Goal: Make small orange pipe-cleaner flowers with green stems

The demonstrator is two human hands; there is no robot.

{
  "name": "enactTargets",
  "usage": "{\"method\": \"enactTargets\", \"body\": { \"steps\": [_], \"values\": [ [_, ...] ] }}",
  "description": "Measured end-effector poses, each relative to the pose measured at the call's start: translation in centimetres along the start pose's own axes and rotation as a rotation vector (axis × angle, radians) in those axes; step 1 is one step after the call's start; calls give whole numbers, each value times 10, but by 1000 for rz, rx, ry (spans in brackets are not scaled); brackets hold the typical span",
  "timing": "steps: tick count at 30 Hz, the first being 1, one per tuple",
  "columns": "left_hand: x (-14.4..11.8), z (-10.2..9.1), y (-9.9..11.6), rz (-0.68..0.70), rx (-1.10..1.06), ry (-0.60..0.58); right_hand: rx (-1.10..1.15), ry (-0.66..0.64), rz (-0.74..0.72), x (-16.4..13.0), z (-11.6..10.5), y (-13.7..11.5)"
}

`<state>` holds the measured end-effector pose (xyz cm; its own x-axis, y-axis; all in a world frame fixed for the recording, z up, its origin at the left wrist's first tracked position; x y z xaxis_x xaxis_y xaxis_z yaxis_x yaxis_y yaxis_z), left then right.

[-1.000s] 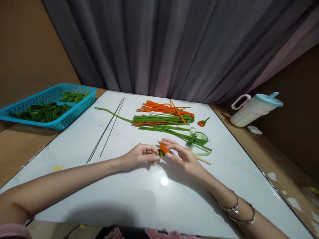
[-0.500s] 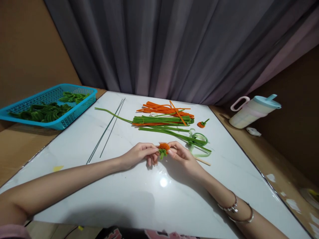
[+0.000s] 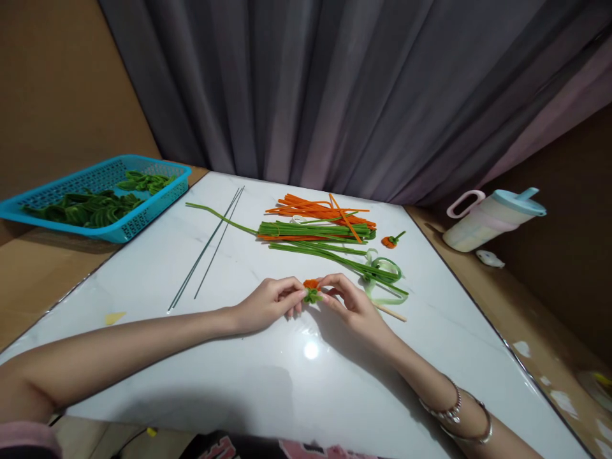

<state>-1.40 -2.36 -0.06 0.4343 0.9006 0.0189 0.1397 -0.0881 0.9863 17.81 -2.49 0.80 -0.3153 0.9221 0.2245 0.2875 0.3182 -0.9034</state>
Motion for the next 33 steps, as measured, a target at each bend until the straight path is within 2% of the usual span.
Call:
{"method": "enactTargets", "body": {
  "steps": [3,6,9,13,18,21,26,33],
  "values": [
    [0,-1,2,1,125,-19,-69,-72,9,0,-1,0],
    [3,-7,3,6,223,42,-139,-94,-37,1,-2,2],
    [5,-15,4,113,301,77,-205,-112,-78,3,-6,4],
    [5,-15,4,323,442,-84,-283,-127,-72,5,-17,0],
    [3,-6,1,447,516,-202,-300,-197,-44,3,-17,-10],
    [5,-3,-1,457,476,-205,-326,-162,-46,-1,-9,-13],
    [7,-2,-3,415,425,-167,-332,-110,-131,-6,2,-13],
    [8,0,-3,365,394,-182,-347,-138,-137,-8,6,-19]
  ]
}}
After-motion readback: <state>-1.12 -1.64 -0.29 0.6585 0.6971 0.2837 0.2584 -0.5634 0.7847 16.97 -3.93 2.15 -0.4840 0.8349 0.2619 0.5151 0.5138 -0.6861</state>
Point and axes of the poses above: each hand's wrist, its own x-axis towards the middle knuckle, its own z-axis out of the palm, y = z × x, the point moved 1 cm from there along x, towards the middle knuckle, and after that the axes turned 6 degrees about y, right-handed, at the moved point
